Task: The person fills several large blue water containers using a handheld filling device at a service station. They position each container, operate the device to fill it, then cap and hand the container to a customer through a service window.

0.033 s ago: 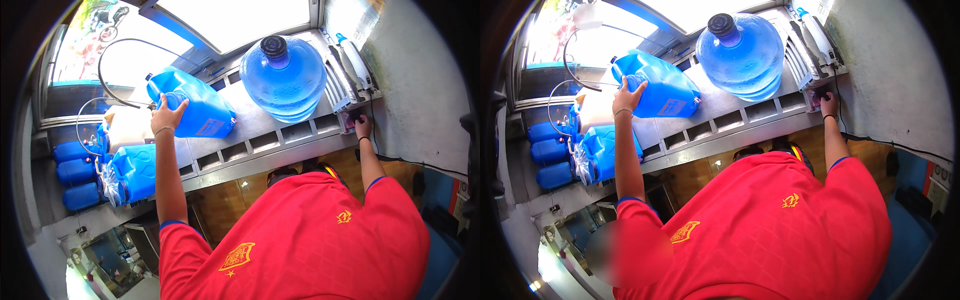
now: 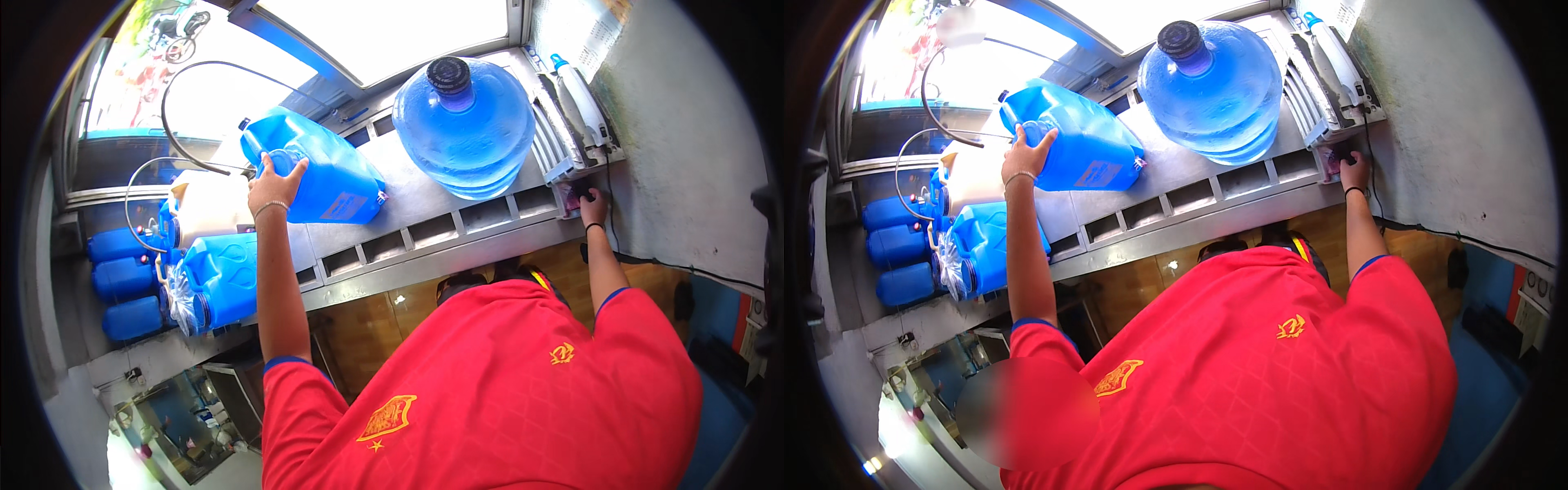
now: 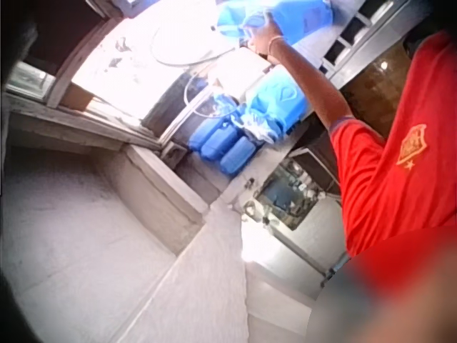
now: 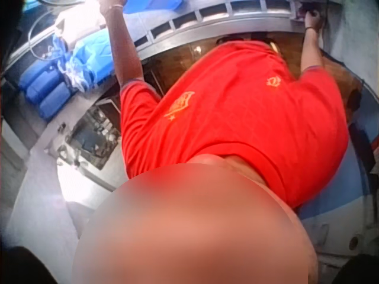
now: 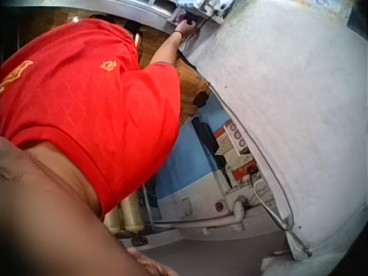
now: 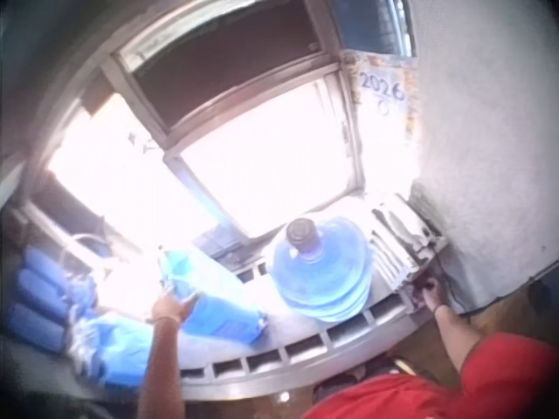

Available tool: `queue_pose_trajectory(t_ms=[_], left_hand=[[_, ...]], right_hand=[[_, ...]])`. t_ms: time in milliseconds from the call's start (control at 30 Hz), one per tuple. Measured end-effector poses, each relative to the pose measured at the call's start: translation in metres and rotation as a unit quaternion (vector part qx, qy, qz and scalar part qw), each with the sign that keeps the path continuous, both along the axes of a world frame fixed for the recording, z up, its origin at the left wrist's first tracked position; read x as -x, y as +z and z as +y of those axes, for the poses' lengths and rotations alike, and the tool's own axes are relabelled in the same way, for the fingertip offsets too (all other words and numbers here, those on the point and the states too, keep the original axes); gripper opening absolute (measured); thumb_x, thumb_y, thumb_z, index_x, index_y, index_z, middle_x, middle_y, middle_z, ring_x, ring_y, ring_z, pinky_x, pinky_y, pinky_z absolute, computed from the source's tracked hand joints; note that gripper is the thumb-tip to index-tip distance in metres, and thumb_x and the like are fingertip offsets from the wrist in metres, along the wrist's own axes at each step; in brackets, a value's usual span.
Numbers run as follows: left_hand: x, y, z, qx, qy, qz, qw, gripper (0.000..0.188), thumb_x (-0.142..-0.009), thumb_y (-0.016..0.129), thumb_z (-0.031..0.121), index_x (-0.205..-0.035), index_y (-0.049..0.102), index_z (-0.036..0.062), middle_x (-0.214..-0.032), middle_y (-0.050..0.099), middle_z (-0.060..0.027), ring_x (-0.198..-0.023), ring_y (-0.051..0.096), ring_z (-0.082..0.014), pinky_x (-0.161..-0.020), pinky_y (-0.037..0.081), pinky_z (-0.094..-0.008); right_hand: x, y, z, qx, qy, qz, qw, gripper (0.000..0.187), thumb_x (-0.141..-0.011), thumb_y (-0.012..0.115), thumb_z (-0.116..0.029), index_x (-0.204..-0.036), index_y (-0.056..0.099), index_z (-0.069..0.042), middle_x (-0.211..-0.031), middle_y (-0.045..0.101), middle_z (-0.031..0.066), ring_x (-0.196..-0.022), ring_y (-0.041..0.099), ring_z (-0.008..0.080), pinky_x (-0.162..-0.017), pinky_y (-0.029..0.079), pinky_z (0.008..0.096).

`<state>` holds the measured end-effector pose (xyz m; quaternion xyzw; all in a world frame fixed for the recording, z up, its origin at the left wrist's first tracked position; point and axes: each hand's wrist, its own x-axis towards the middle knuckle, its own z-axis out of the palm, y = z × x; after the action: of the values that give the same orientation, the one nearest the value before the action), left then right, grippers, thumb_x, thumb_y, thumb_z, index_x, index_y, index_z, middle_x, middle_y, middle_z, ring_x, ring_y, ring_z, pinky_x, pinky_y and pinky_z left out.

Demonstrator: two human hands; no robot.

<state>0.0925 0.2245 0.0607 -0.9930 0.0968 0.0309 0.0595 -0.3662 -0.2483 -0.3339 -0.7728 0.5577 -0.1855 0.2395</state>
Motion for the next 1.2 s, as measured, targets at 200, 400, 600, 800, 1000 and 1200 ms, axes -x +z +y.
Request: queue_pose_trajectory(t_ms=[200,400,600,800,1000,1200], left_hand=[[0.0,0.01,-0.026,-0.049,0.091,0.048,0.993,0.117,-0.071,0.056,0.083,-0.159,0.022,0.0134,-0.135,0.056,-0.0304,-0.126,0.056,-0.0416,-0.102,0.048,-0.0471],[-0.004,-0.001,-0.036,-0.063,0.161,0.049,0.984,0.122,-0.069,0.059,0.084,-0.16,0.018,0.014,-0.15,0.042,-0.0275,-0.14,0.041,-0.0433,-0.11,0.04,-0.0506],[-0.008,-0.007,0.025,0.102,-0.062,0.017,0.993,0.112,-0.065,0.071,0.078,-0.157,0.03,0.0288,-0.148,0.032,-0.0383,-0.138,0.037,-0.0522,-0.109,0.04,-0.0549],[-0.026,0.004,0.049,0.181,-0.183,0.057,0.965,0.103,-0.067,0.081,0.063,-0.155,0.037,0.0305,-0.147,0.031,-0.0363,-0.137,0.038,-0.0503,-0.109,0.041,-0.0541],[-0.016,-0.007,0.046,0.193,-0.181,0.031,0.964,0.104,-0.065,0.082,0.063,-0.154,0.036,0.0339,-0.149,0.029,-0.0361,-0.137,0.036,-0.0533,-0.108,0.041,-0.0548],[-0.001,-0.017,0.033,0.107,-0.121,-0.038,0.986,0.104,-0.068,0.073,0.073,-0.156,0.034,0.033,-0.147,0.033,-0.0361,-0.135,0.039,-0.0541,-0.108,0.039,-0.0558]], right_hand=[[-0.003,0.018,0.005,-0.077,0.005,0.127,0.989,0.026,-0.078,0.071,-0.02,-0.1,0.077,-0.007,-0.105,0.072,0.0207,-0.101,0.069,0.0361,-0.087,0.055,0.0426],[0.006,0.021,0.004,0.068,0.079,0.15,0.983,0.024,-0.079,0.068,-0.018,-0.099,0.077,-0.007,-0.097,0.073,0.0184,-0.092,0.07,0.0367,-0.085,0.056,0.0444],[0.023,0.006,-0.01,-0.065,0.078,0.118,0.988,0.02,-0.081,0.068,-0.017,-0.095,0.076,-0.005,-0.095,0.073,0.0182,-0.089,0.07,0.0369,-0.076,0.054,0.0432],[0.026,-0.03,-0.031,-0.091,0.043,0.031,0.994,0.017,-0.082,0.067,-0.026,-0.089,0.075,-0.012,-0.089,0.073,0.0112,-0.085,0.069,0.0334,-0.072,0.052,0.042],[0.024,-0.05,-0.038,-0.158,-0.009,-0.12,0.98,0.017,-0.078,0.073,-0.02,-0.093,0.072,-0.011,-0.087,0.074,0.0063,-0.083,0.07,0.0242,-0.074,0.053,0.0365],[0.024,-0.047,-0.037,-0.129,-0.027,-0.144,0.981,0.017,-0.083,0.068,-0.005,-0.1,0.065,-0.005,-0.091,0.068,0.0068,-0.085,0.066,0.019,-0.081,0.052,0.0322]])
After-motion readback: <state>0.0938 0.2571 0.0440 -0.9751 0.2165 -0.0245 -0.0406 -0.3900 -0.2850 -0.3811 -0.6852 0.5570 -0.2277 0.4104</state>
